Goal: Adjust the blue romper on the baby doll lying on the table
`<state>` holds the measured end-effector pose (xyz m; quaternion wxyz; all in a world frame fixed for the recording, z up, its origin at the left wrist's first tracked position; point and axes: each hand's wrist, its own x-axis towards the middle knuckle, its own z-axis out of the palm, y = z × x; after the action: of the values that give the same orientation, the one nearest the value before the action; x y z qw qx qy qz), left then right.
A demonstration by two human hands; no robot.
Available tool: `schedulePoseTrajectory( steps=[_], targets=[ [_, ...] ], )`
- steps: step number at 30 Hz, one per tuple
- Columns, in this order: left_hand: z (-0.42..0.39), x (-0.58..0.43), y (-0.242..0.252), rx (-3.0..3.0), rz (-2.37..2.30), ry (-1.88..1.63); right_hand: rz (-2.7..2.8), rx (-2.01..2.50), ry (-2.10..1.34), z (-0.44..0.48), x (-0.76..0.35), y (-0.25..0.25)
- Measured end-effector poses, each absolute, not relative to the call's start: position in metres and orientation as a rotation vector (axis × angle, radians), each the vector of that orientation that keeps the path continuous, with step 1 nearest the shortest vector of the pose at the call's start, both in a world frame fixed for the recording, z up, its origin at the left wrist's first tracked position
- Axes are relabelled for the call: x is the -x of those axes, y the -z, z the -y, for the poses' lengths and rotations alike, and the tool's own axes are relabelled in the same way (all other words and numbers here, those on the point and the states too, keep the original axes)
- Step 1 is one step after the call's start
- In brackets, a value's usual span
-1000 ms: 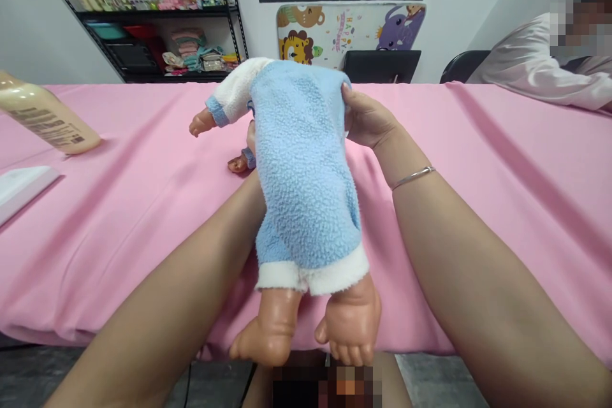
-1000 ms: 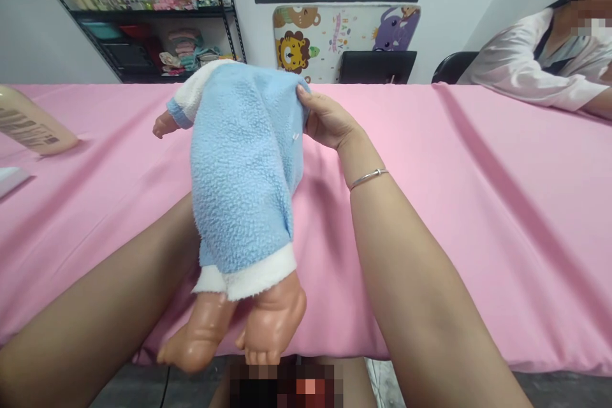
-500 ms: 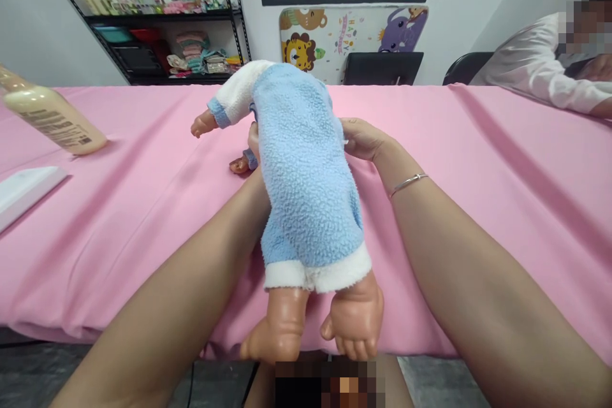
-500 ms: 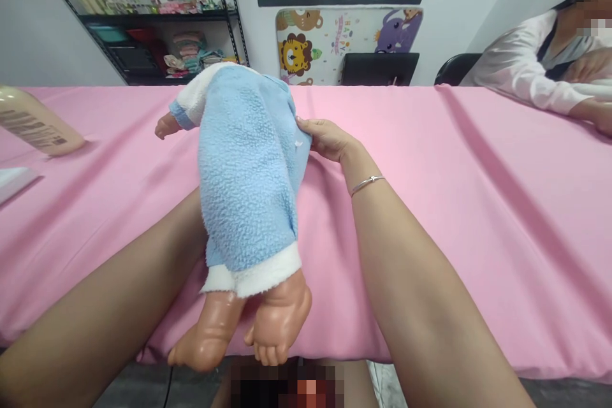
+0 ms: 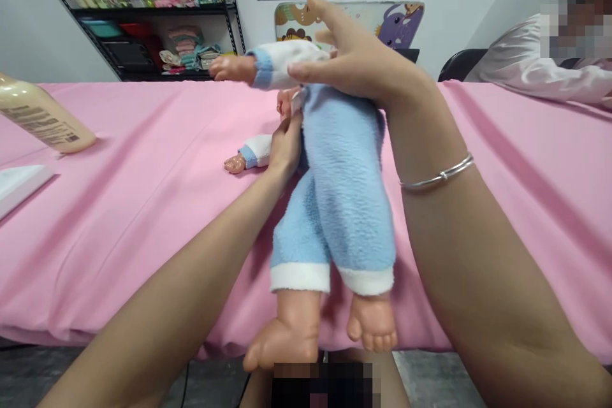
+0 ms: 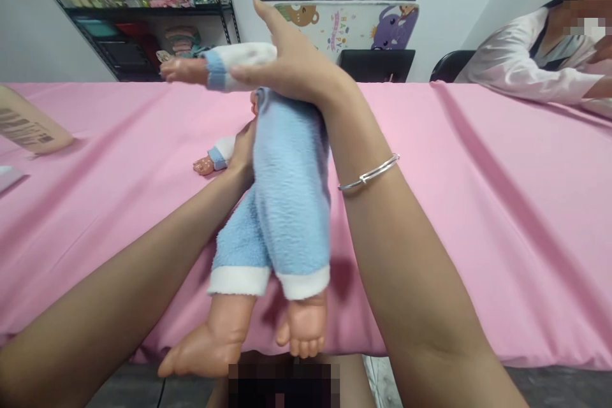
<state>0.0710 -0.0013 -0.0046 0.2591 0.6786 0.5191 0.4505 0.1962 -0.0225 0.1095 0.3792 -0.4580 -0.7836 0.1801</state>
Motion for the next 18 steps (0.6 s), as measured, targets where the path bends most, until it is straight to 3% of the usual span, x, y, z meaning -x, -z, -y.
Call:
schedulePoseTrajectory(
  steps=[4, 8, 12, 18],
  targets=[
    [0.002, -0.075, 0.009, -1.99, -1.248, -1.279, 2.034, 1.284, -0.282, 0.01, -0.223, -0.105],
    [0.012, -0.071, 0.007, -2.049, -1.643, -1.095, 1.923, 1.465, -0.24, -0.013, -0.254, -0.079],
    [0.011, -0.071, 0.003, -1.989, -1.789, -0.945, 1.886, 1.595, -0.528, -0.028, -0.27, -0.05],
    [-0.013, -0.063, 0.001, -1.316, -1.613, -1.437, 1.837, 1.281, -0.98, -0.015, -0.264, -0.045]
  ],
)
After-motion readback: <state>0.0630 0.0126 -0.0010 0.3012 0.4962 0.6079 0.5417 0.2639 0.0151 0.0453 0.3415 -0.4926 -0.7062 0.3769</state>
